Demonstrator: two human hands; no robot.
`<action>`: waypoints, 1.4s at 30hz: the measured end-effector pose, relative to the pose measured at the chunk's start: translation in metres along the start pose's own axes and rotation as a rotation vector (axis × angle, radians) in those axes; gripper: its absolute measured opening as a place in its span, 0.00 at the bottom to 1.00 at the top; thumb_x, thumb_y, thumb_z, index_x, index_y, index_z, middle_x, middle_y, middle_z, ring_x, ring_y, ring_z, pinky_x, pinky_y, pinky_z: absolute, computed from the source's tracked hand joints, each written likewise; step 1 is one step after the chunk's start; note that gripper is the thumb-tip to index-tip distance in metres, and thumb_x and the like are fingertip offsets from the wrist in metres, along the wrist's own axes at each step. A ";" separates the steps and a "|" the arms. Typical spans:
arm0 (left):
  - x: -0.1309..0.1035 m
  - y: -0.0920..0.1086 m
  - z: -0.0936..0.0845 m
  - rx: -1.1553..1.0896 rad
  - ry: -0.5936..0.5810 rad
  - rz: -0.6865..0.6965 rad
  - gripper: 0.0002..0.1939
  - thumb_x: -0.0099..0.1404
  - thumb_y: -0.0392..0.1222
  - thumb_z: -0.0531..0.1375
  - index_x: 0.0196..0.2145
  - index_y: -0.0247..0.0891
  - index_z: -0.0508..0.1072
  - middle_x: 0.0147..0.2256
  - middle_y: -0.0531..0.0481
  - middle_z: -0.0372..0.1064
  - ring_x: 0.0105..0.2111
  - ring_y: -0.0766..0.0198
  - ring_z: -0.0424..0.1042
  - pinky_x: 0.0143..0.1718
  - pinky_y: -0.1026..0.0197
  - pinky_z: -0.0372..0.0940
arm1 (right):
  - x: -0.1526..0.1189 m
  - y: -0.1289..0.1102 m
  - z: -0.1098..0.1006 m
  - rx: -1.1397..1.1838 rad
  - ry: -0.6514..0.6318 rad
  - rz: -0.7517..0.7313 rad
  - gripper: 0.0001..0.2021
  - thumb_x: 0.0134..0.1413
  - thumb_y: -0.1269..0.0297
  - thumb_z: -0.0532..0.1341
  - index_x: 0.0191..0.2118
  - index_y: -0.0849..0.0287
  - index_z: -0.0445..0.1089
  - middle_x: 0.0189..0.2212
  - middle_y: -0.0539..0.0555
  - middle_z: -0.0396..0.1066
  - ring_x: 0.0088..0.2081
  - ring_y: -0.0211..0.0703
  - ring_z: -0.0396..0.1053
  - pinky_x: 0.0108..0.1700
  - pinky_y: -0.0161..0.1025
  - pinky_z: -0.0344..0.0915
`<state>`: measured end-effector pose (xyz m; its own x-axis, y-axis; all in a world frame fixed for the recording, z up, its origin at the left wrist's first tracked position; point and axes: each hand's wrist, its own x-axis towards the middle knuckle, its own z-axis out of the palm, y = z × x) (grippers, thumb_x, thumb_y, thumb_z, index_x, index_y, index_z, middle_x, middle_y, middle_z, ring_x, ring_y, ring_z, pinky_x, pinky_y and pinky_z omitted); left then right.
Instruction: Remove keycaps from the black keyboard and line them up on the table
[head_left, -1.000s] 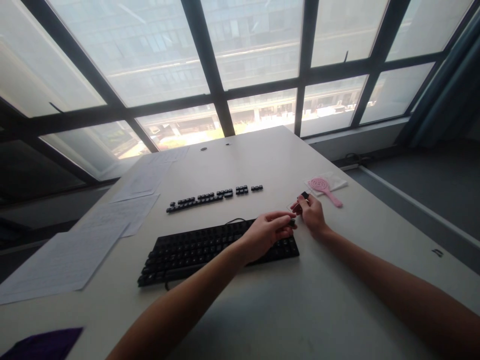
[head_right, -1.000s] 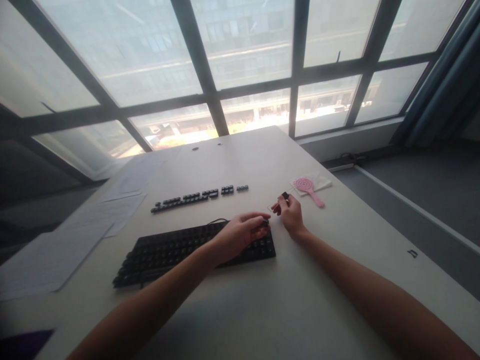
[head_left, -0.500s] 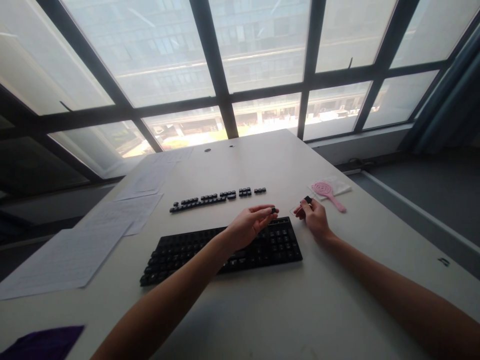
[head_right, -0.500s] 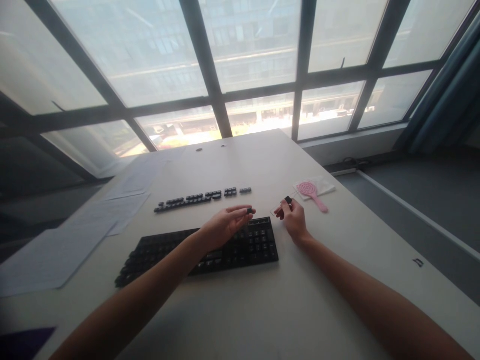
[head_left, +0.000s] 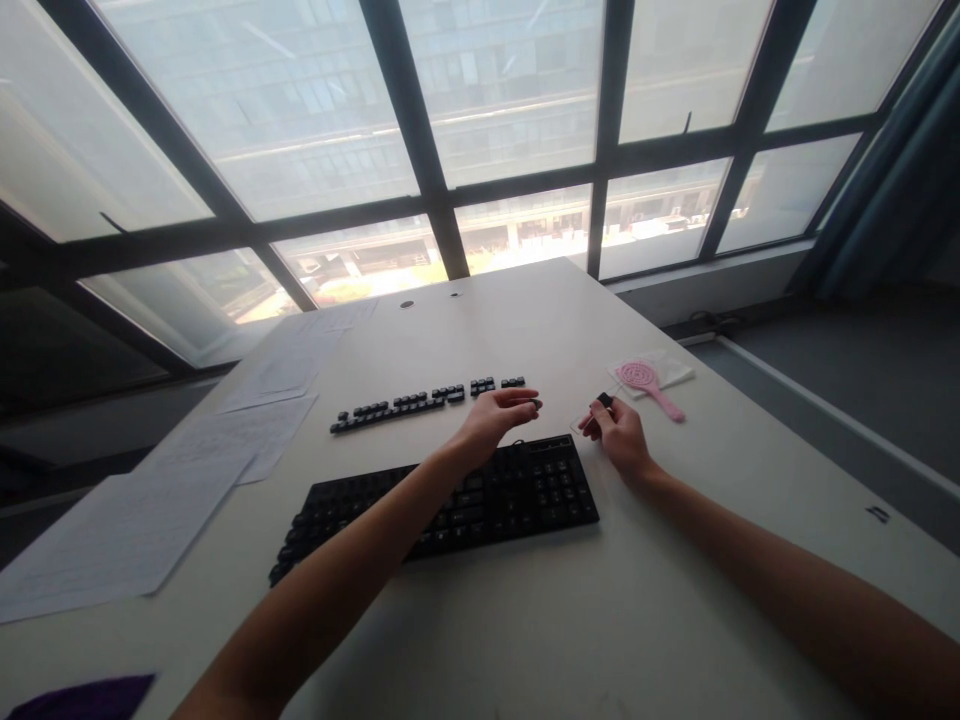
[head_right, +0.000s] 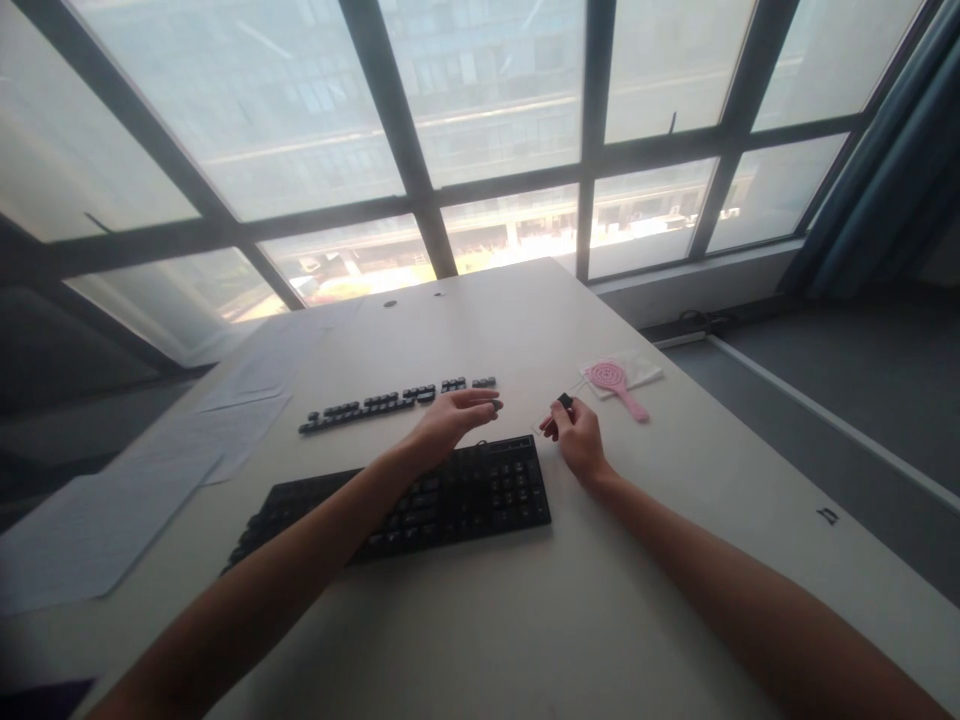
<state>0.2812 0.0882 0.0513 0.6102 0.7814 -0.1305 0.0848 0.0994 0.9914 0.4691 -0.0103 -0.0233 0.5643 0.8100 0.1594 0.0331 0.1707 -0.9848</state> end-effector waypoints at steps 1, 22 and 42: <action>0.004 0.001 -0.001 0.094 0.001 0.037 0.18 0.55 0.38 0.69 0.45 0.32 0.79 0.42 0.40 0.78 0.41 0.58 0.76 0.51 0.54 0.67 | 0.000 0.000 0.000 -0.002 -0.004 -0.003 0.18 0.59 0.49 0.60 0.27 0.58 0.65 0.22 0.55 0.74 0.22 0.39 0.67 0.24 0.36 0.61; 0.081 -0.025 0.001 0.885 -0.140 0.174 0.16 0.60 0.33 0.60 0.45 0.33 0.80 0.36 0.44 0.79 0.32 0.60 0.75 0.38 0.59 0.70 | -0.001 -0.002 0.000 -0.023 -0.043 -0.009 0.19 0.58 0.47 0.60 0.28 0.58 0.65 0.23 0.54 0.74 0.22 0.39 0.69 0.25 0.36 0.62; 0.096 -0.024 -0.003 1.158 -0.087 0.549 0.09 0.59 0.38 0.62 0.37 0.40 0.81 0.38 0.46 0.76 0.42 0.55 0.71 0.51 0.54 0.63 | -0.002 -0.002 0.000 -0.028 -0.069 -0.017 0.18 0.59 0.48 0.59 0.29 0.58 0.65 0.23 0.53 0.74 0.23 0.39 0.69 0.25 0.36 0.62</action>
<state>0.3355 0.1626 0.0153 0.8281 0.5027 0.2482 0.4125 -0.8461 0.3376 0.4675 -0.0122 -0.0218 0.5049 0.8443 0.1795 0.0655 0.1699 -0.9833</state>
